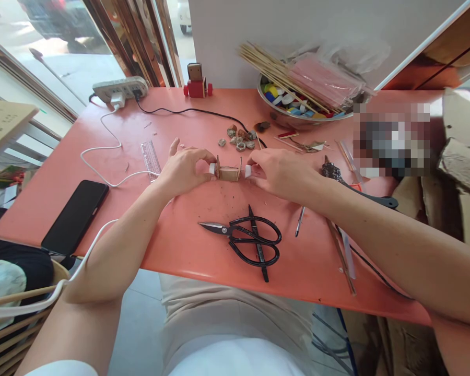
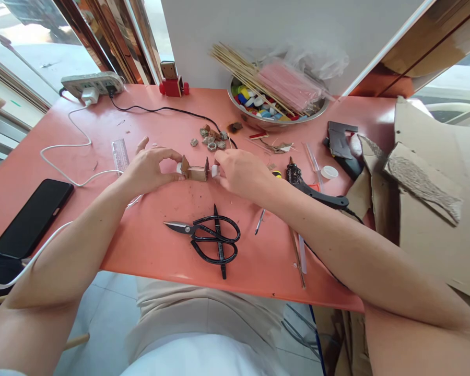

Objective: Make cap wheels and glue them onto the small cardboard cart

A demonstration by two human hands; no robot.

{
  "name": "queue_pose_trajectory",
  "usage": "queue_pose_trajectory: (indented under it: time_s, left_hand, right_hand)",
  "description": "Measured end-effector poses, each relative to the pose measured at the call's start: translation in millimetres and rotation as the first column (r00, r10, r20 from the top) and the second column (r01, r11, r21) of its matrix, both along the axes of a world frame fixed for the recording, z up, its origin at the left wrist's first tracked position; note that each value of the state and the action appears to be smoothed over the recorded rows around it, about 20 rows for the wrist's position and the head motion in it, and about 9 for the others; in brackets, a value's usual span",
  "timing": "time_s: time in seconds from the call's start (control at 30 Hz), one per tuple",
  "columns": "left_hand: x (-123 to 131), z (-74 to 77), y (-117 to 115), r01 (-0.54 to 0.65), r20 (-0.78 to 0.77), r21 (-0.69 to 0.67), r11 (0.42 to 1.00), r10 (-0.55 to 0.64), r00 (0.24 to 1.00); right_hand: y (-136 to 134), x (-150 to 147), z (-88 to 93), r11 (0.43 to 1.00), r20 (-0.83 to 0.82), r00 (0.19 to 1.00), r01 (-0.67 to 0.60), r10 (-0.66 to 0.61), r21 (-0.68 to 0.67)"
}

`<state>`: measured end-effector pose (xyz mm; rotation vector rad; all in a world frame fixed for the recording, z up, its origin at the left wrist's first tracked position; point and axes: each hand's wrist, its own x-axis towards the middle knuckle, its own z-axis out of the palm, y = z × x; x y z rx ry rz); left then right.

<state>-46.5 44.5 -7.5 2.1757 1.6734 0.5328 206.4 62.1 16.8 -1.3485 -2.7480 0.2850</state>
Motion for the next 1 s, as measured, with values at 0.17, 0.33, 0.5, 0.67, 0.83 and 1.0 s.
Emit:
queue_pose_trajectory:
  time_s: [0.17,0.33,0.5,0.67,0.83,1.0]
  left_hand:
    - [0.3,1.0,-1.6,0.003,-0.011,-0.013,1.0,-0.003,1.0]
    - [1.2,0.4,-2.8,0.023,0.017,-0.002,1.0,-0.023,1.0]
    - [7.1,0.1,-2.4,0.022,0.001,0.034,0.999,-0.022,1.0]
    - [12.0,2.7,-2.1,0.022,-0.026,0.024,0.999,-0.021,0.999]
    - [14.3,6.2,0.1,0.043,-0.049,0.037,0.998,-0.041,0.998]
    - [14.5,7.3,2.6,0.048,-0.074,0.032,0.998,-0.046,0.996]
  right_hand:
    - [0.0,1.4,-1.5,1.0,-0.003,1.0,0.002,-0.002,-0.002]
    - [1.6,5.2,-2.8,1.0,-0.088,0.996,0.014,-0.015,-0.005]
    - [0.3,-4.9,0.2,1.0,-0.207,0.978,-0.015,0.012,-0.012]
    - [3.6,-11.7,-1.8,0.999,-0.235,0.972,-0.01,-0.001,-0.048]
    - [7.8,-5.4,-6.4,0.999,-0.295,0.955,-0.044,0.037,-0.019]
    - [8.7,-5.2,-6.9,0.998,-0.288,0.957,-0.051,0.043,-0.022]
